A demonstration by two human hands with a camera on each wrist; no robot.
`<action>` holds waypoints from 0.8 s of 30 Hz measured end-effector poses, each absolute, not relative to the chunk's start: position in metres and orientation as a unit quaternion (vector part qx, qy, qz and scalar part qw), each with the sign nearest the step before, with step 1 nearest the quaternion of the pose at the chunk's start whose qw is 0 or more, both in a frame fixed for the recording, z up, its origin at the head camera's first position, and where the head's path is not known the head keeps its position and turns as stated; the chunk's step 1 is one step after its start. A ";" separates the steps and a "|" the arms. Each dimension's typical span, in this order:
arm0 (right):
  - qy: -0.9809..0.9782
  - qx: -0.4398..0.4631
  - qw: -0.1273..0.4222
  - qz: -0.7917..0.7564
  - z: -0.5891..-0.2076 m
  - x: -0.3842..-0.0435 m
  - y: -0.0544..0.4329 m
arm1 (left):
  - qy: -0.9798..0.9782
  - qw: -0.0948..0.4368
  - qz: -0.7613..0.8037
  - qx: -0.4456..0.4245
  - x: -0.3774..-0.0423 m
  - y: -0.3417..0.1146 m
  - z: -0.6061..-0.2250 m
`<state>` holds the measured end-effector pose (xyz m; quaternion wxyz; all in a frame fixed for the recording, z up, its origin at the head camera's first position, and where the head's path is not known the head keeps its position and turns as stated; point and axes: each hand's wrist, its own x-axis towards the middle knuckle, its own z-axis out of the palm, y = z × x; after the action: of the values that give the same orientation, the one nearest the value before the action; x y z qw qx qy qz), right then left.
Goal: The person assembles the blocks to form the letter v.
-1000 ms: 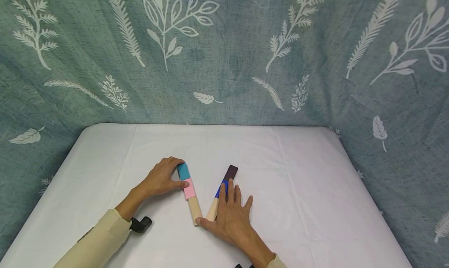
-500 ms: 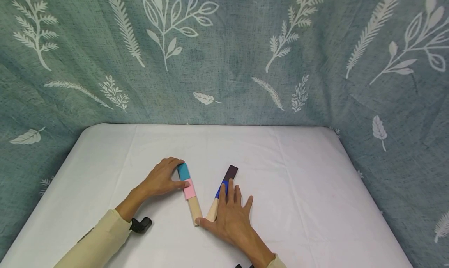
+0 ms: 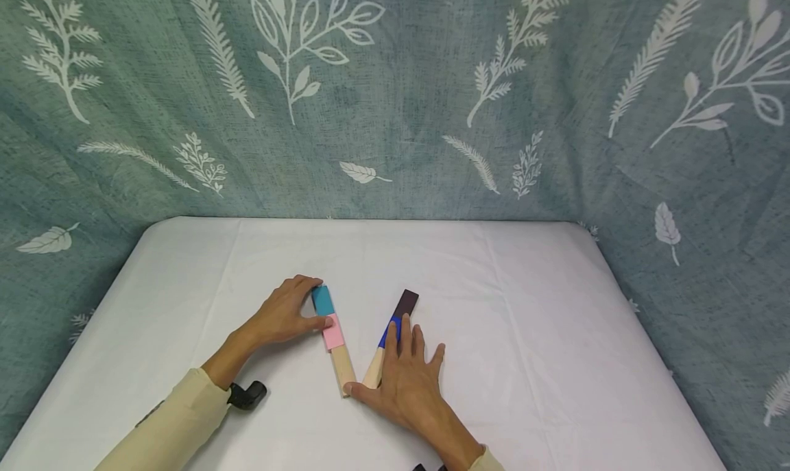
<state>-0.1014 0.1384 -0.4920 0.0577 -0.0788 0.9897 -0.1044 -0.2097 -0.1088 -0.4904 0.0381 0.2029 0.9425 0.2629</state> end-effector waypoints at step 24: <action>0.981 -0.062 0.063 -0.171 -0.478 -0.108 0.149 | 0.925 0.060 0.328 0.184 -0.204 -0.119 -0.485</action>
<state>-0.1081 0.1494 -0.4784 0.0627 -0.0624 0.9813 -0.1708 -0.2043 -0.1187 -0.4847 0.0595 0.1836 0.9248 0.3279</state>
